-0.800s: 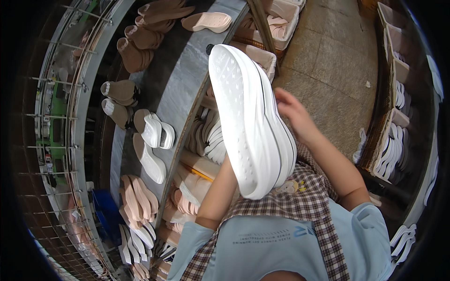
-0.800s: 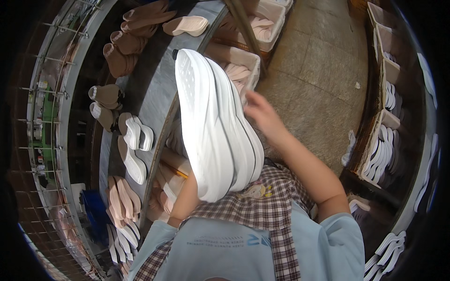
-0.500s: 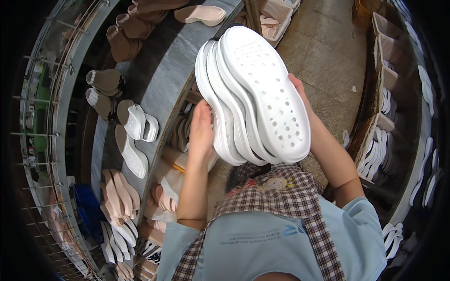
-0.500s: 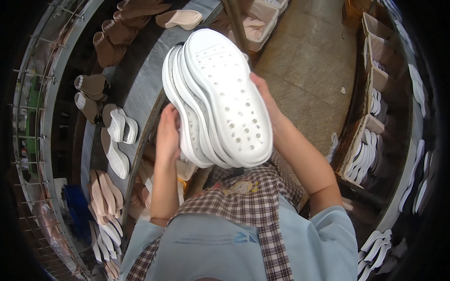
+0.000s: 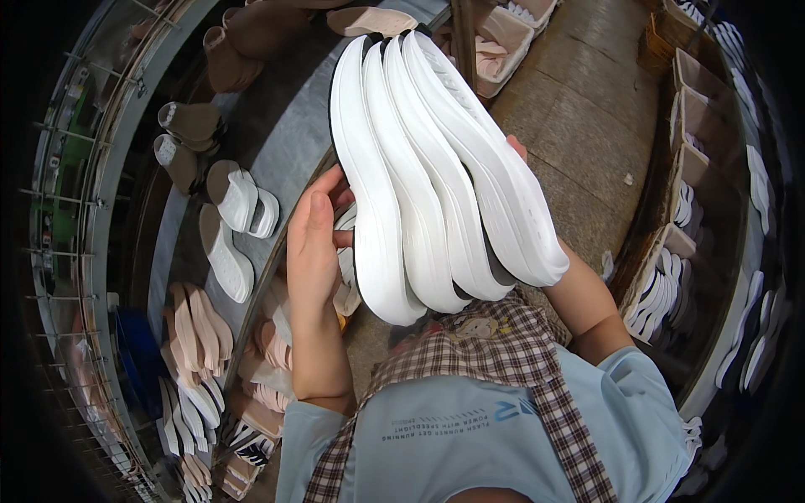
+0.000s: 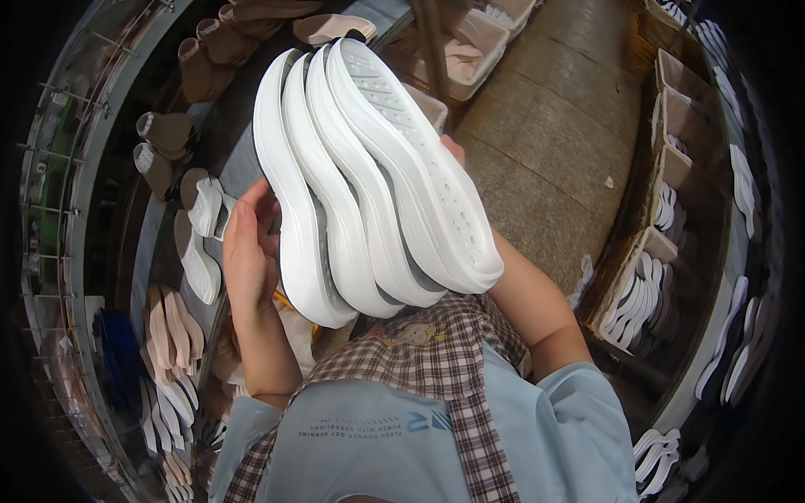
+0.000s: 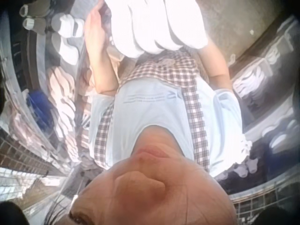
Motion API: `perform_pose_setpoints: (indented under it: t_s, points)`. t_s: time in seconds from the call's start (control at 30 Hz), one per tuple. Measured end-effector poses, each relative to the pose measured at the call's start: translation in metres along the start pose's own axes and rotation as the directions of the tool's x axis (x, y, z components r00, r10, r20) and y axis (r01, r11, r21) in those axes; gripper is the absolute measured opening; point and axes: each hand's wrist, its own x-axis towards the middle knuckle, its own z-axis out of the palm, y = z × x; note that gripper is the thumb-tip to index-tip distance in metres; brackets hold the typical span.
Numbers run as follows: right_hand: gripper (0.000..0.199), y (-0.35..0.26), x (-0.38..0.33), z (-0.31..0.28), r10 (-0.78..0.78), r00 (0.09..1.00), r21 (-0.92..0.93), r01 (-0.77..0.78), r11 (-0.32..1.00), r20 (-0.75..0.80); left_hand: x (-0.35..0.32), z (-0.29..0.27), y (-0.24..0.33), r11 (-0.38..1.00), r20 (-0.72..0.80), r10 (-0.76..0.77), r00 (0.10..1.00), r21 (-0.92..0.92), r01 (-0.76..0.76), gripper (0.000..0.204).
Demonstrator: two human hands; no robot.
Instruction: The person picks up white and beige slippers from a shelf, turns them over to view the soles, and places them back. They repeat this process for several pairs, occasionally using a small brush to clean the sole of one slipper.
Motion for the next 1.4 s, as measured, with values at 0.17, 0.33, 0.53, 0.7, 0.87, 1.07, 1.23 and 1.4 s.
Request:
perform_pose_setpoints:
  t_s: [0.17,0.33,0.53,0.7,0.87,1.07,1.23,1.4]
  points:
    - [0.078,0.001,0.004,-0.007,0.046,0.999,-0.040,-0.046,0.998,0.006,-0.010,-0.002,0.002,0.999,-0.038,0.025,0.999,0.021,-0.025,0.054]
    - [0.075,0.001,0.010,-0.013,0.093,0.996,-0.109,-0.090,0.990,0.019,-0.022,-0.004,0.001,0.999,-0.096,0.014,0.995,0.036,-0.010,0.052]
    - [0.069,0.007,0.023,-0.002,0.057,0.998,-0.282,-0.066,0.957,-0.038,-0.030,-0.010,-0.012,0.993,-0.131,-0.083,0.988,-0.097,0.071,0.050]
    - [0.068,0.045,0.024,0.018,-0.029,0.995,-0.857,-0.070,0.510,-0.098,-0.011,-0.003,-0.073,0.972,-0.346,-0.232,0.909,-0.106,0.208,0.051]
    - [0.070,0.039,0.027,-0.006,-0.169,0.937,-0.950,-0.289,0.118,-0.306,-0.022,-0.006,-0.140,0.717,-0.050,-0.354,0.934,-0.656,0.236,0.047]
    - [0.064,0.034,0.040,-0.085,0.146,0.952,-0.780,-0.304,0.547,-0.268,-0.028,-0.005,-0.176,0.515,0.130,-0.398,0.908,-0.787,0.338,0.047]
    - [0.081,0.048,0.036,-0.095,0.172,0.958,-0.643,-0.281,0.712,-0.228,-0.025,-0.019,-0.150,0.825,0.008,-0.353,0.935,-0.469,0.316,0.047]
    - [0.068,0.057,0.038,-0.082,0.008,0.963,-0.724,-0.209,0.657,-0.271,-0.011,-0.097,-0.106,0.596,-0.297,0.531,0.793,0.797,-0.100,0.063]
